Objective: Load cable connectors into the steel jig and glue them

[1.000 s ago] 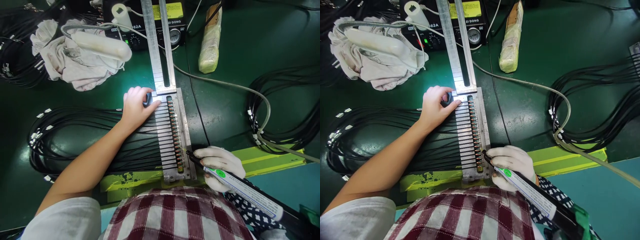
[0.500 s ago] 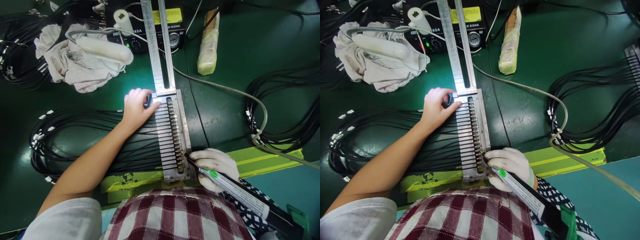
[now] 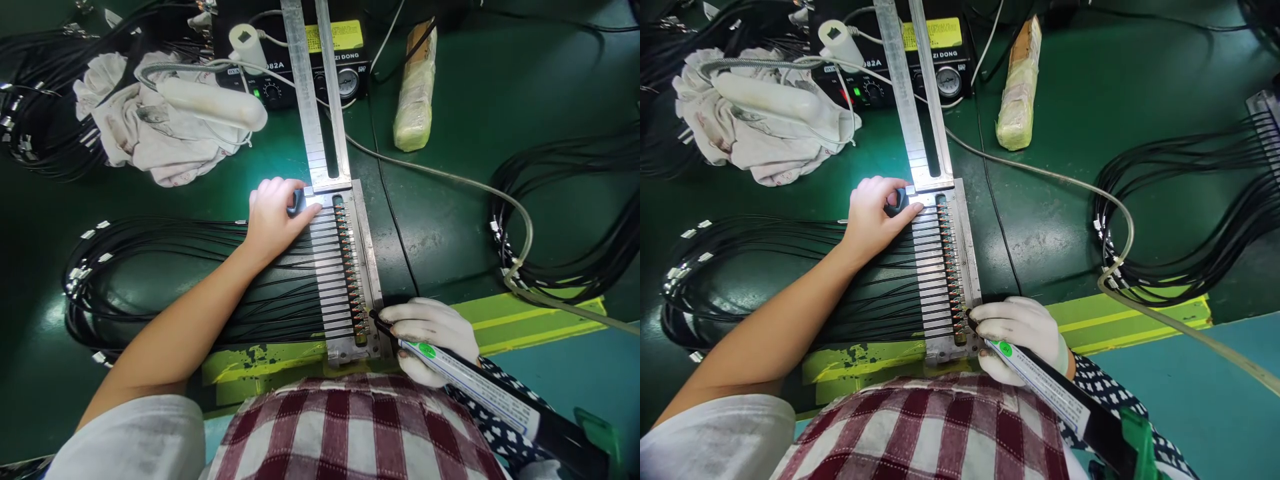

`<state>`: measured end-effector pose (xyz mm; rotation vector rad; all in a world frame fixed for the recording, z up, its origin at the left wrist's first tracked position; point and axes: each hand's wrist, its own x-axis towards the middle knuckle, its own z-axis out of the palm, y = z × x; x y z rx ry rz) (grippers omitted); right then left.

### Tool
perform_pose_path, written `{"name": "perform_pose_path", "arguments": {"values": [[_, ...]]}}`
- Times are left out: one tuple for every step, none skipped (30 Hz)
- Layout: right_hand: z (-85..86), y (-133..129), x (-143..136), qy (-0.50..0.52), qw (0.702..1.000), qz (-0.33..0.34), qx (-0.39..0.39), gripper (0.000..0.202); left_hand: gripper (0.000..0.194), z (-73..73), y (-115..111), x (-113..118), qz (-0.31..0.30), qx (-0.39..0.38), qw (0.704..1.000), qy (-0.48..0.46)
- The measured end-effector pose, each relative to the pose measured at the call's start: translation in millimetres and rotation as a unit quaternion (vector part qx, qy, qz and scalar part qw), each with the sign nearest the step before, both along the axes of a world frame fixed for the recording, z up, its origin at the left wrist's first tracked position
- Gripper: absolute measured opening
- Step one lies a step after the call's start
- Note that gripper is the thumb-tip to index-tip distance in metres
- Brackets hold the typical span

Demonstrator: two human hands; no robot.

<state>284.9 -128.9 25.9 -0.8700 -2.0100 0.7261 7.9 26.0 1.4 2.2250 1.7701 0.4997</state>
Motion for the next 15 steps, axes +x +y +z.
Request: {"name": "perform_pose_path", "arguments": {"values": [[0.1,0.1,0.0,0.001,1.000,0.000,0.001,0.026,0.036,0.0,0.0,0.0,0.000,-0.001,1.000,0.000],[0.2,0.2,0.0,0.002,1.000,0.000,0.002,0.025,0.036,0.0,0.1,0.0,0.000,-0.001,1.000,0.000],[0.2,0.3,0.1,0.002,1.000,0.002,0.003,0.026,0.036,0.1,0.1,0.1,0.001,-0.001,1.000,0.000],[0.1,0.4,0.3,0.002,1.000,0.002,0.003,0.026,0.035,0.2,0.1,0.1,0.001,-0.001,1.000,0.000],[-0.2,0.4,0.4,0.002,1.000,0.002,0.003,0.026,0.035,0.4,0.2,0.1,0.000,-0.001,1.000,0.000],[-0.6,0.4,0.6,0.003,1.000,0.003,0.003,0.027,0.035,0.5,0.2,0.1,0.000,-0.002,1.000,0.000],[-1.0,0.5,0.6,0.005,1.000,0.002,0.003,0.027,0.035,0.6,0.2,0.0,0.000,-0.003,1.000,0.000],[-1.5,0.6,0.6,0.007,1.000,0.002,0.003,0.026,0.035,0.7,0.2,0.0,0.000,-0.003,1.000,0.001],[-1.9,0.7,0.4,0.009,1.000,0.001,0.003,0.026,0.035,0.8,0.1,0.0,0.000,-0.004,1.000,0.001],[-2.3,0.8,0.2,0.012,1.000,-0.002,0.004,0.025,0.035,0.8,0.1,0.1,0.001,-0.004,1.000,0.002],[-2.6,0.8,-0.1,0.012,1.000,-0.005,0.005,0.024,0.035,0.8,0.0,0.1,0.001,-0.004,1.000,0.002],[-2.7,0.9,-0.3,0.011,1.000,-0.007,0.004,0.023,0.035,0.8,-0.2,0.2,0.001,-0.004,1.000,0.002],[-2.7,0.9,-0.5,0.008,1.000,-0.010,0.004,0.022,0.035,0.8,-0.3,0.2,0.001,-0.004,1.000,0.001],[-2.8,0.9,-0.5,0.004,1.000,-0.011,0.004,0.022,0.035,0.8,-0.5,0.3,0.001,-0.004,1.000,0.000],[-2.8,0.9,-0.4,0.001,1.000,-0.012,0.003,0.021,0.035,0.9,-0.6,0.4,0.001,-0.004,1.000,0.000]]}}
